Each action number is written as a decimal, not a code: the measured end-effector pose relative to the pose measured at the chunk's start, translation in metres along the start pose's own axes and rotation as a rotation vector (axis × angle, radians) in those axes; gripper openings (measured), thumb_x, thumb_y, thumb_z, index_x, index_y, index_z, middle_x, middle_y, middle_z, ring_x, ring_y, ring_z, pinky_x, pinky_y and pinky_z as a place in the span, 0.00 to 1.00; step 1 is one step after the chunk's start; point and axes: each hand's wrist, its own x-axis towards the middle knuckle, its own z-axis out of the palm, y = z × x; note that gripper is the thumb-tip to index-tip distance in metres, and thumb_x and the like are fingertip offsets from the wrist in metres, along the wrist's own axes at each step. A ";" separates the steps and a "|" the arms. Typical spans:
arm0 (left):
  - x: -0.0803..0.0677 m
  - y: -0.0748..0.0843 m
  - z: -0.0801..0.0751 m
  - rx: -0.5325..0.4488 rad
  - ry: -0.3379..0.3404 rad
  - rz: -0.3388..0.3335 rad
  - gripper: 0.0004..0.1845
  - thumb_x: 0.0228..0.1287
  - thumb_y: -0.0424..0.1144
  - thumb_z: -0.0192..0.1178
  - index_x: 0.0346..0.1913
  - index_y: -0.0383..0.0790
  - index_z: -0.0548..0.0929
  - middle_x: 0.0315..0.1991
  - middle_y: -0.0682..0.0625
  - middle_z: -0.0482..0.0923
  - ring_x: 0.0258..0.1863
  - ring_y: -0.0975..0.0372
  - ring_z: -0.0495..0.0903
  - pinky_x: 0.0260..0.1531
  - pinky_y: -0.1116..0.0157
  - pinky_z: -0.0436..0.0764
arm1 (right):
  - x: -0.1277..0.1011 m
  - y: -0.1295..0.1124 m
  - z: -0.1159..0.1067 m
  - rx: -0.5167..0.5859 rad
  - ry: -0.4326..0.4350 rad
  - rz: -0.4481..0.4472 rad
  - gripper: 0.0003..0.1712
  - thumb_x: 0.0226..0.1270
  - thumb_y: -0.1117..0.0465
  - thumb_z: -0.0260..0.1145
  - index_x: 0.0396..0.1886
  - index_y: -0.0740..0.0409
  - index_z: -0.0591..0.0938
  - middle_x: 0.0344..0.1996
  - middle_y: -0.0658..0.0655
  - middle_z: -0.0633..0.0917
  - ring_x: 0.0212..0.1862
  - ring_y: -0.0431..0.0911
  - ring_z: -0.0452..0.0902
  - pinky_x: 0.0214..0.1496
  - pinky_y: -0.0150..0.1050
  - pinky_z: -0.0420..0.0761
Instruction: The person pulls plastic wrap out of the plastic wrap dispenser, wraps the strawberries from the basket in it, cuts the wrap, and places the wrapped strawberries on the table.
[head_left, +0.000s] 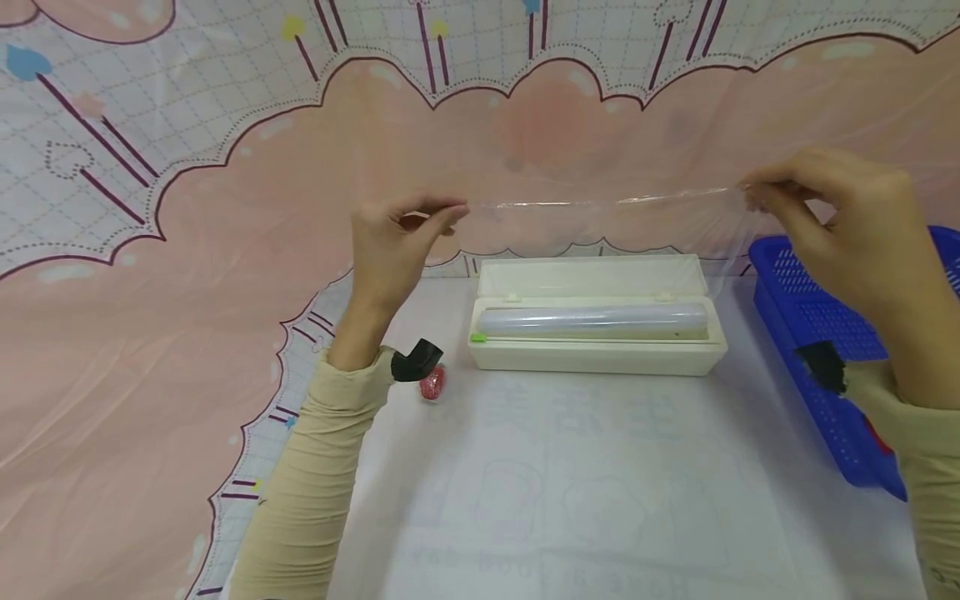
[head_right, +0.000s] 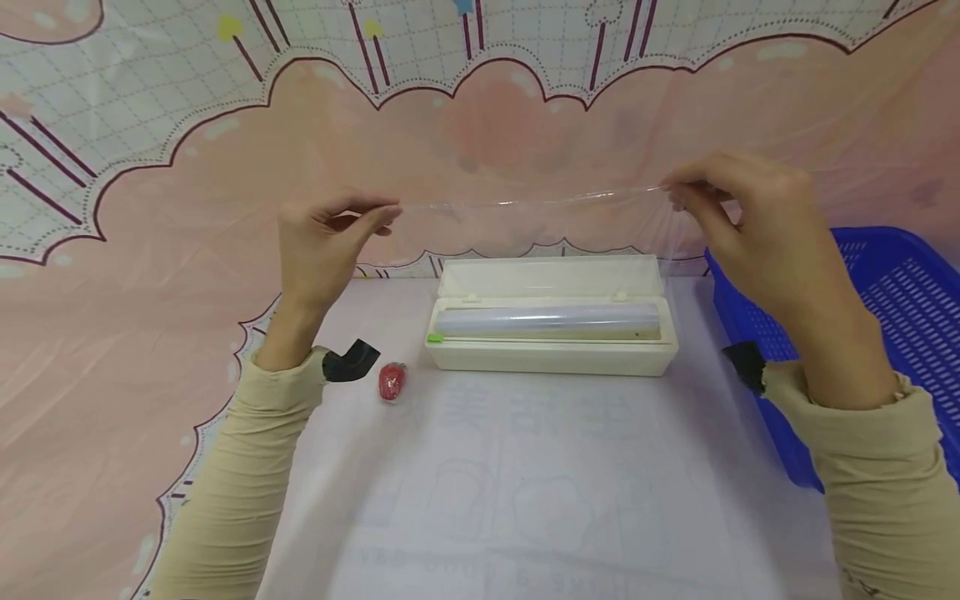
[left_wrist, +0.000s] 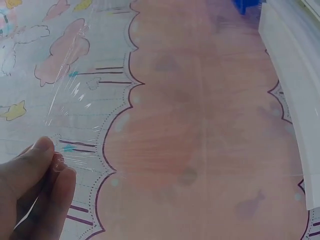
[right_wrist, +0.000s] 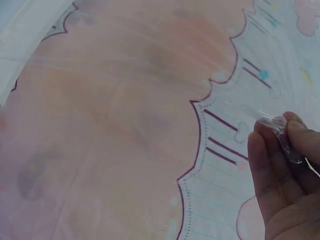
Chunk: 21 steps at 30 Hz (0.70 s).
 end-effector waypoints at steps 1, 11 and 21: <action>0.000 0.001 0.000 0.002 0.003 0.005 0.05 0.60 0.30 0.69 0.37 0.31 0.90 0.33 0.42 0.88 0.25 0.69 0.83 0.33 0.72 0.84 | 0.000 -0.001 -0.001 0.002 0.005 0.002 0.08 0.69 0.72 0.62 0.43 0.69 0.86 0.38 0.64 0.87 0.41 0.15 0.67 0.44 0.15 0.66; 0.007 0.013 -0.007 -0.002 0.056 0.131 0.05 0.58 0.28 0.70 0.37 0.29 0.89 0.33 0.41 0.88 0.25 0.68 0.83 0.34 0.68 0.85 | 0.006 -0.005 -0.002 0.043 0.125 0.013 0.09 0.71 0.71 0.61 0.44 0.70 0.86 0.35 0.52 0.86 0.41 0.16 0.71 0.48 0.15 0.71; 0.016 0.021 -0.016 -0.007 0.067 0.217 0.07 0.60 0.30 0.68 0.37 0.26 0.88 0.33 0.37 0.88 0.25 0.68 0.84 0.35 0.68 0.86 | 0.019 -0.011 -0.013 0.091 0.156 -0.050 0.11 0.72 0.72 0.59 0.46 0.71 0.85 0.37 0.18 0.75 0.42 0.18 0.73 0.51 0.18 0.74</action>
